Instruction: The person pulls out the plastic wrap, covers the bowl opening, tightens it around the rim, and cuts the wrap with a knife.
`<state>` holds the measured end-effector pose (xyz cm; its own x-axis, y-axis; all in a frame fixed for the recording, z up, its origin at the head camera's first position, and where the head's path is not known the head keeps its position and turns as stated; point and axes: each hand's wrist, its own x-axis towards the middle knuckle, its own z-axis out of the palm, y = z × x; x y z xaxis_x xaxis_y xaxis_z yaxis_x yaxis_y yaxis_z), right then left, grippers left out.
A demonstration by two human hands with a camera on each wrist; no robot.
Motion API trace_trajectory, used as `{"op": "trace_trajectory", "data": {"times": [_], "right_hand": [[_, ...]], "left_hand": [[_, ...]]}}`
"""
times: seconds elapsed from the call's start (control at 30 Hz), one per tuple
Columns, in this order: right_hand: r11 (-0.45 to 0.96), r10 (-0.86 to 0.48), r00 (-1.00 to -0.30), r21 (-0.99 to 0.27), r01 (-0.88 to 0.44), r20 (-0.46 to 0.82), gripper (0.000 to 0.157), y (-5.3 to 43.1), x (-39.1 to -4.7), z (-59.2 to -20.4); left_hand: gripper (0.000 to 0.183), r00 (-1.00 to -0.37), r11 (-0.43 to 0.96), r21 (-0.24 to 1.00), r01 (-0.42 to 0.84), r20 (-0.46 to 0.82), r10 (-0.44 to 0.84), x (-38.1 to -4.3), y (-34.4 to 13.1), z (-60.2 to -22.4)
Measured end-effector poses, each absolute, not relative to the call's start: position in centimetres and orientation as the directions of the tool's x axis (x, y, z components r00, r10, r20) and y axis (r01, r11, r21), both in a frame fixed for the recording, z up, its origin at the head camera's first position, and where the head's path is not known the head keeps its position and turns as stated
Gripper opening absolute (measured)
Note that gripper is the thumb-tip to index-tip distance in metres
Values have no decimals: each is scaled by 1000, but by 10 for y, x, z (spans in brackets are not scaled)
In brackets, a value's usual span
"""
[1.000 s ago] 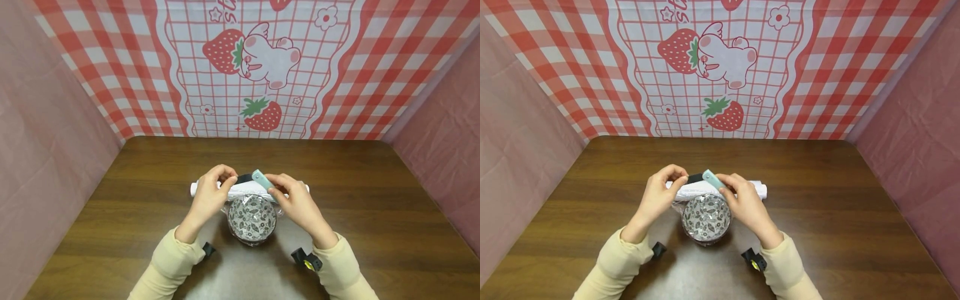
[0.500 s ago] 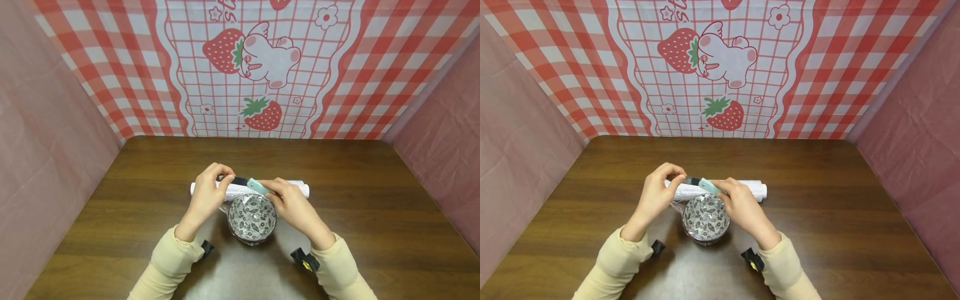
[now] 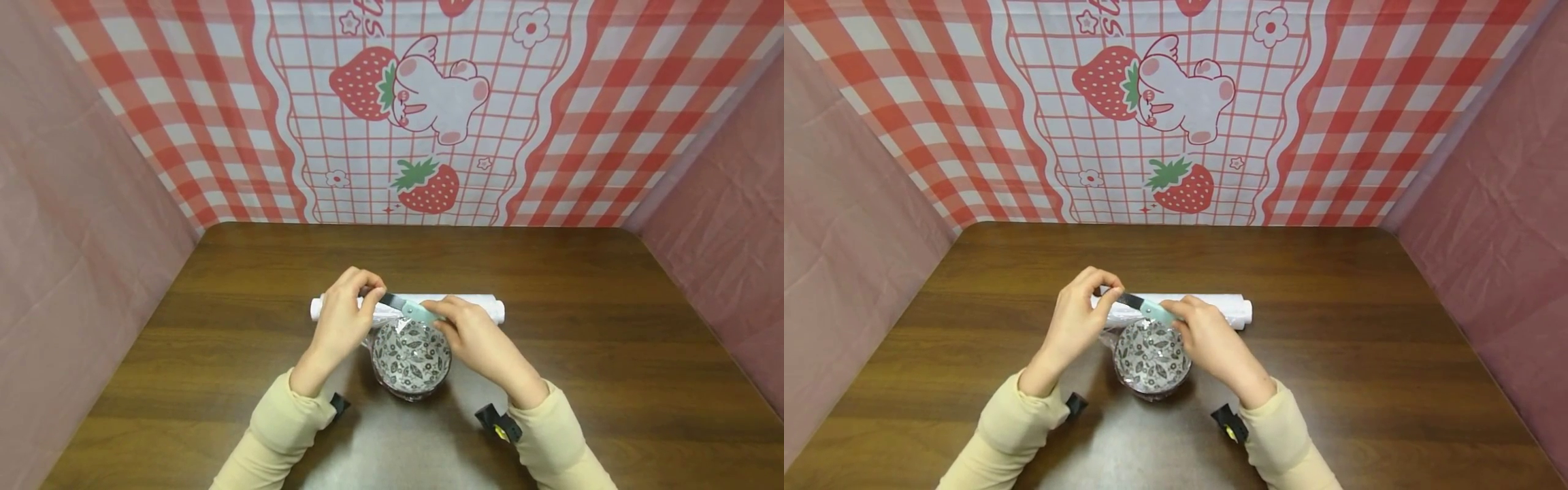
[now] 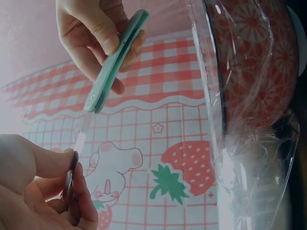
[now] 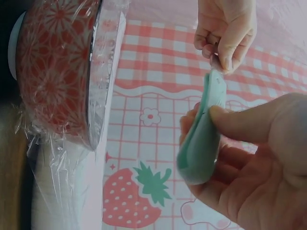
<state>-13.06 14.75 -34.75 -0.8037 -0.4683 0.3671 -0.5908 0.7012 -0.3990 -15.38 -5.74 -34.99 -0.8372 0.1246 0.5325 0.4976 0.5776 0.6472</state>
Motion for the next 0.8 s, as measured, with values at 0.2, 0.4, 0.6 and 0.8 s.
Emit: {"op": "trace_trajectory", "data": {"times": [0.2, 0.4, 0.6, 0.8], "right_hand": [[654, -445, -809, -478, -587, 385, 21, 150, -134, -348], [612, -448, -818, -544, -575, 361, 6, 151, -139, -350], [626, -517, -789, -483, -613, 331, 10, 150, -149, -350], [689, -535, -782, -370, -623, 319, 11, 145, -156, -349]], "left_hand": [[5, -833, 564, 652, 507, 538, 126, -153, -59, -349], [5, -852, 543, 680, 493, 504, 142, -152, -63, -352], [4, -840, 550, 663, 508, 522, 145, -152, -66, -354], [5, -841, 552, 671, 495, 530, 109, -154, -73, -358]]}}
